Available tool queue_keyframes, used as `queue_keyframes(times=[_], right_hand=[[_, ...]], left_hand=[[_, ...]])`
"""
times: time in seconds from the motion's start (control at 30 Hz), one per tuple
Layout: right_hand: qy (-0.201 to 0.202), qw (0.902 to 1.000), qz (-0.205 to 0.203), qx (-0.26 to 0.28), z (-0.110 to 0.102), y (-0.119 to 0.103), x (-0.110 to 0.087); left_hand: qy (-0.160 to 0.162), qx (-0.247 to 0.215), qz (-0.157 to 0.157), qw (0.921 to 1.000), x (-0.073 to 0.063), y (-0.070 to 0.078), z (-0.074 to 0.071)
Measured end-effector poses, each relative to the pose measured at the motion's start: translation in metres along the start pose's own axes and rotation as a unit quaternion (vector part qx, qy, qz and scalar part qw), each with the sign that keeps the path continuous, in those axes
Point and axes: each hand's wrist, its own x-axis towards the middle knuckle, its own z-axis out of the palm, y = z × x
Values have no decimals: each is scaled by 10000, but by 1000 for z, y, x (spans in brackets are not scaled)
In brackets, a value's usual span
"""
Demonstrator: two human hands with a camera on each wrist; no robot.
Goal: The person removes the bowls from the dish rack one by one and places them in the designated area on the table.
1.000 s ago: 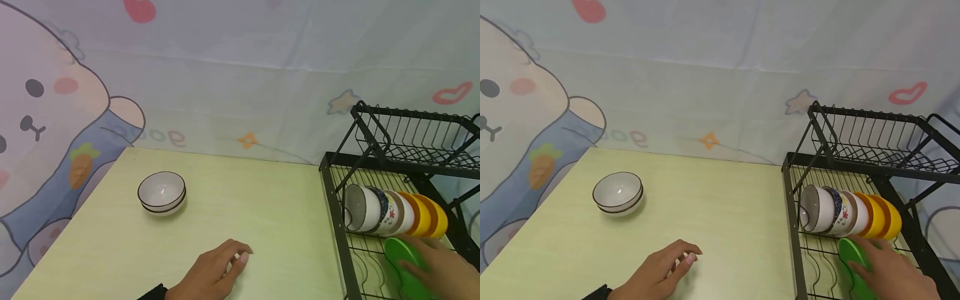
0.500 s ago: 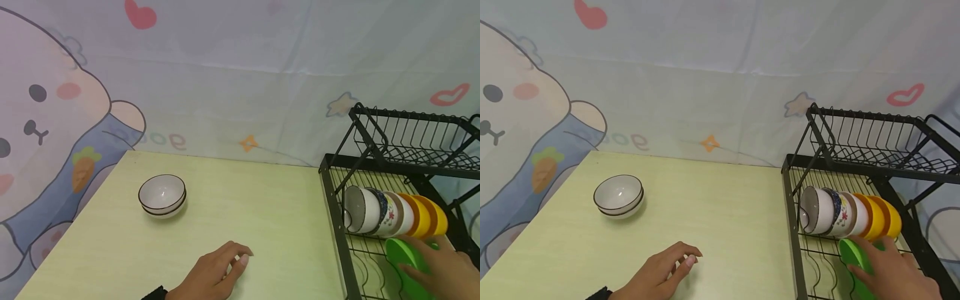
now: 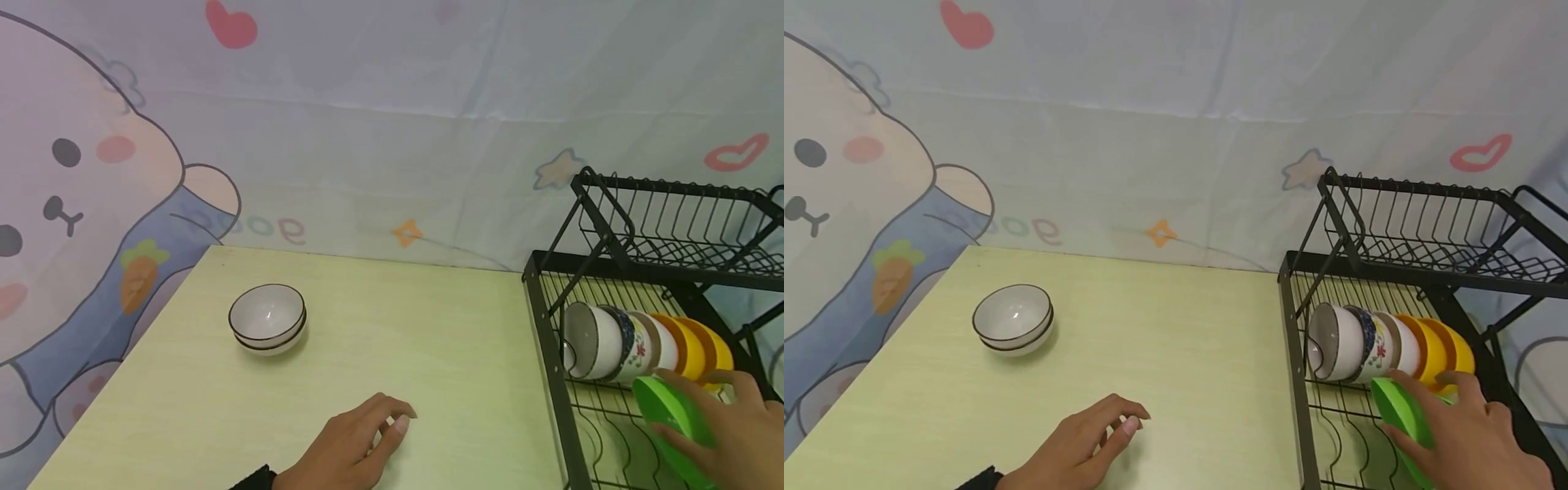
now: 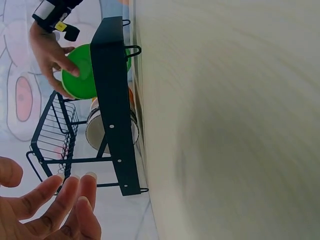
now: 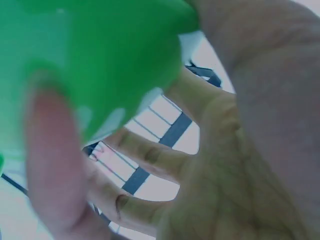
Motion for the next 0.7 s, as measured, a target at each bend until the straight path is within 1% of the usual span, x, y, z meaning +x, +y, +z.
queue_keyframes(times=[0.07,0.17,0.23,0.27,0.33,0.43,0.5,0.6,0.63,0.7], right_hand=[[420,9990,-159,17,-2,-1,-3],[1131,9924,-430,210,-4,-4,-7],[1572,9850,-545,461,-5,-7,-10],[1818,9790,-640,660,-6,-8,-11],[2063,9703,-712,1045,-8,-13,-12],[2165,9624,-667,1496,-11,-20,-13],[2043,9642,-387,1646,-14,-25,-14],[1800,9669,-106,1806,-18,-29,-16],[1680,9679,-71,1870,-19,-30,-16],[1369,9706,-173,1973,-22,-32,-15]], left_hand=[[-3,-10,3,10000,1,0,0],[23,-2,14,10000,1,0,0],[118,63,106,9999,2,-1,1],[156,87,123,9998,1,-1,1],[191,100,109,9997,1,-2,2],[43,26,-9,10000,1,-2,4],[-86,-26,-78,9999,1,-2,5],[-135,-9,-64,9999,1,-2,6],[-110,11,-42,9999,2,-2,6],[-82,39,-16,10000,2,-2,6]])
